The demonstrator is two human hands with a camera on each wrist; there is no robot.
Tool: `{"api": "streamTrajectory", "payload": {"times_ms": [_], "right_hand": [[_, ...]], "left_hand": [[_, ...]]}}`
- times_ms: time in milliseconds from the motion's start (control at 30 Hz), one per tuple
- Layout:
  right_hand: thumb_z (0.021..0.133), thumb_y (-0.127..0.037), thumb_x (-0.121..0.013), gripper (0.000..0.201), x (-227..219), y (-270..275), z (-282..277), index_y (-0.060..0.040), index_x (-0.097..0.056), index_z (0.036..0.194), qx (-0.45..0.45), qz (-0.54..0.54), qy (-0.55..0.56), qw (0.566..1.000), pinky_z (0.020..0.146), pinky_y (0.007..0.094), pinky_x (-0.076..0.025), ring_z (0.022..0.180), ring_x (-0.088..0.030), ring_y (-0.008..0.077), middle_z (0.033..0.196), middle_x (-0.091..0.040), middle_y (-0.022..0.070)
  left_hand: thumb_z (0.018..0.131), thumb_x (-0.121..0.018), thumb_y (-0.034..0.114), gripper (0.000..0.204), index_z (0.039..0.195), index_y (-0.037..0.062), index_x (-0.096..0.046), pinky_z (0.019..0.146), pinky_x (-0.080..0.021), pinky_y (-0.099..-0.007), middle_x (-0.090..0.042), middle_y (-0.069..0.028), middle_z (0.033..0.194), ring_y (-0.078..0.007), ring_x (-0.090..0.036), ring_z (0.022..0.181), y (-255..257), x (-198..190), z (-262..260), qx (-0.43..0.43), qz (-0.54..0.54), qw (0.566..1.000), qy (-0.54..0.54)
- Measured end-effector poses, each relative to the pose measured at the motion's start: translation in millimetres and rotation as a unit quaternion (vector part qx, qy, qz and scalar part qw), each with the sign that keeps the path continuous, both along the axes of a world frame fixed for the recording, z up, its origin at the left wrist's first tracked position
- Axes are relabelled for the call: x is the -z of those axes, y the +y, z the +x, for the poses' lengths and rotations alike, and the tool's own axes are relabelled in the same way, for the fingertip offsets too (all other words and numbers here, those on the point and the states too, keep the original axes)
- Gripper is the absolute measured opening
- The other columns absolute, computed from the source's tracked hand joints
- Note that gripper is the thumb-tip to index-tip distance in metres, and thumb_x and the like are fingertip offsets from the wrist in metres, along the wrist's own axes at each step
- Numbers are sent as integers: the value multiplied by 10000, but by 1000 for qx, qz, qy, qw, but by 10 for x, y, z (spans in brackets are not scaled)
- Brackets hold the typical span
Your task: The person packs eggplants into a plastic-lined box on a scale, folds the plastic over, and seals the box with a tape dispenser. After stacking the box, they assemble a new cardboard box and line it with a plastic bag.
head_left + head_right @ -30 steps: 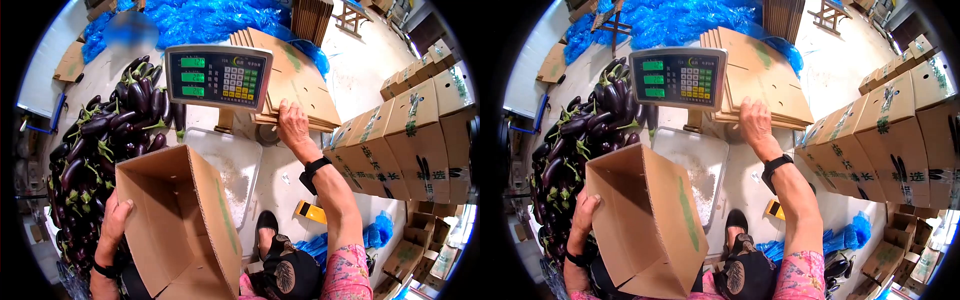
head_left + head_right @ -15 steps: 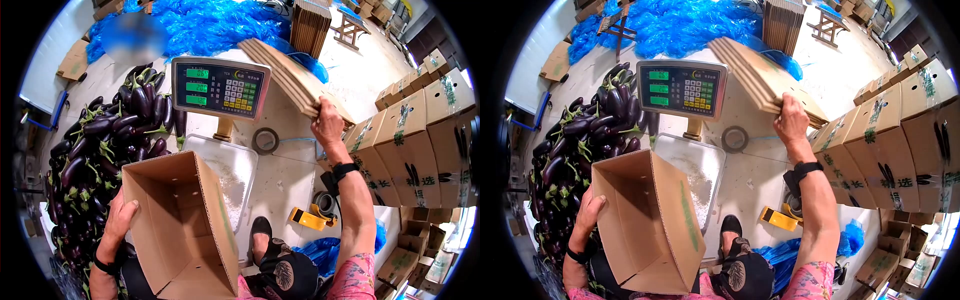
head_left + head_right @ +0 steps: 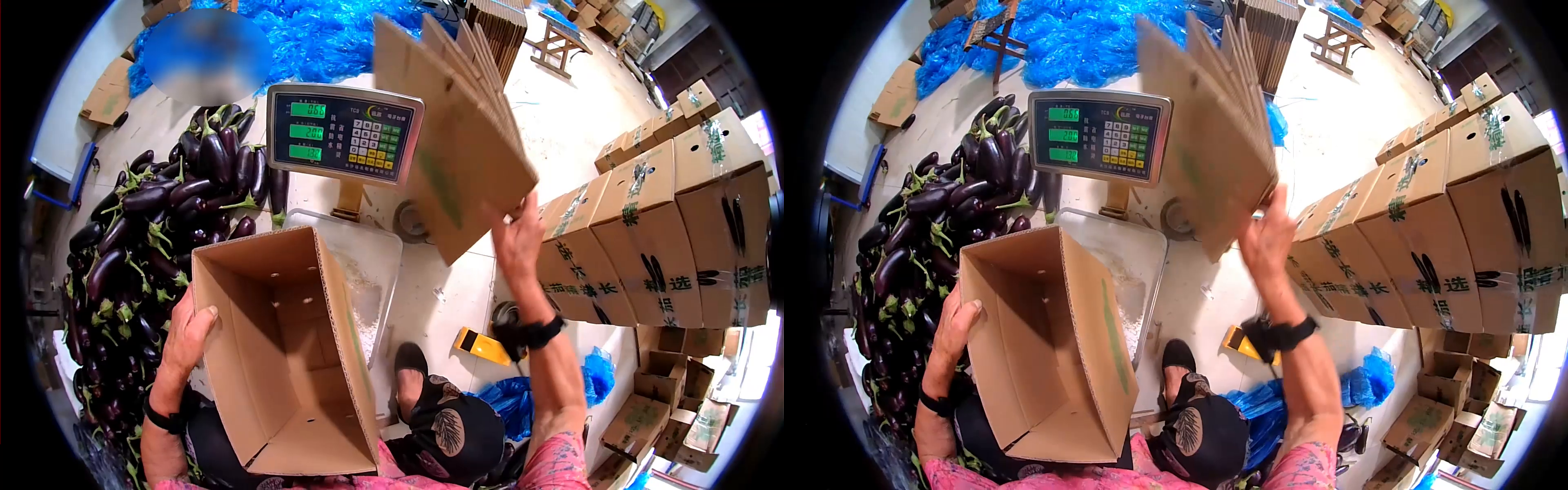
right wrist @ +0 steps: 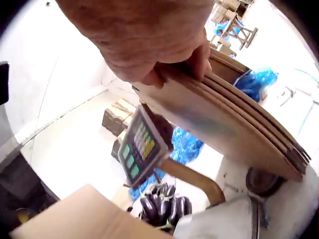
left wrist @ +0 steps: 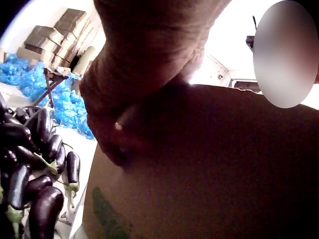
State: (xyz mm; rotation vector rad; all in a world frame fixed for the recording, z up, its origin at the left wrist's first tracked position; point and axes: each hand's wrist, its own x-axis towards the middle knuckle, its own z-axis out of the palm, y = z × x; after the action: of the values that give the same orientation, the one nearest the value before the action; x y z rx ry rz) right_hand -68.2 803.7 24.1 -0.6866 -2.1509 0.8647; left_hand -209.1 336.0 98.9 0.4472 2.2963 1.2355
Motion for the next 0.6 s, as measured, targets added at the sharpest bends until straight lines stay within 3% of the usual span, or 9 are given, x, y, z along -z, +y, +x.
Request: {"api": "streamTrajectory", "payload": {"times_ms": [67,167,267,367,500,533,600], "right_hand": [[897,-237,-734,466,-59,-308,123,22,-524,1223,-7,-95,-1,995,763,340,-577,890,-730,214,948,-742,175],[880,-233,-744,484,13,-245,103,30,-520,1218,0,-67,-35,997,770,331,-577,867,-734,229,927,-744,158],[858,-334,-758,530,4,-200,78,10,-490,1158,-9,4,-49,999,730,418,-572,832,-734,342,901,-734,168],[821,-339,-801,574,-26,-159,16,6,-513,1178,-8,-58,-30,998,728,411,-571,854,-733,347,911,-736,175],[772,-363,-852,628,-15,147,11,0,-568,1198,-52,-6,-8,999,711,407,-577,850,-742,336,962,-741,194],[780,-340,-841,606,-28,295,-41,-12,-567,1210,-44,-43,-37,997,702,394,-581,839,-749,293,958,-747,173],[784,-290,-823,548,-54,502,-131,-30,-585,1204,-65,-158,46,984,713,370,-581,832,-745,241,936,-755,144]], "left_hand": [[860,-477,122,525,1360,-35,-496,975,-450,-329,-632,-139,1206,-217,-579,1074,49,-21,10,5,6,1000,14],[863,-479,120,494,1331,-34,-514,970,-457,-341,-643,-159,1180,-242,-596,1063,-11,49,38,-8,20,1000,7],[867,-483,127,470,1308,-30,-526,961,-466,-355,-654,-180,1151,-267,-617,1046,-42,65,63,19,-18,998,52],[868,-498,154,466,1299,-22,-529,952,-475,-371,-662,-189,1135,-285,-630,1030,-60,70,75,16,-21,998,49],[867,-503,168,483,1310,-21,-519,950,-478,-377,-663,-196,1141,-297,-633,1031,-87,104,65,5,-10,999,46],[867,-502,169,486,1313,-21,-517,951,-478,-377,-663,-197,1142,-298,-633,1032,-82,105,69,7,-10,999,44],[864,-498,171,495,1320,-20,-513,950,-479,-379,-663,-198,1145,-301,-634,1035,-70,113,78,4,-9,999,48]]}}
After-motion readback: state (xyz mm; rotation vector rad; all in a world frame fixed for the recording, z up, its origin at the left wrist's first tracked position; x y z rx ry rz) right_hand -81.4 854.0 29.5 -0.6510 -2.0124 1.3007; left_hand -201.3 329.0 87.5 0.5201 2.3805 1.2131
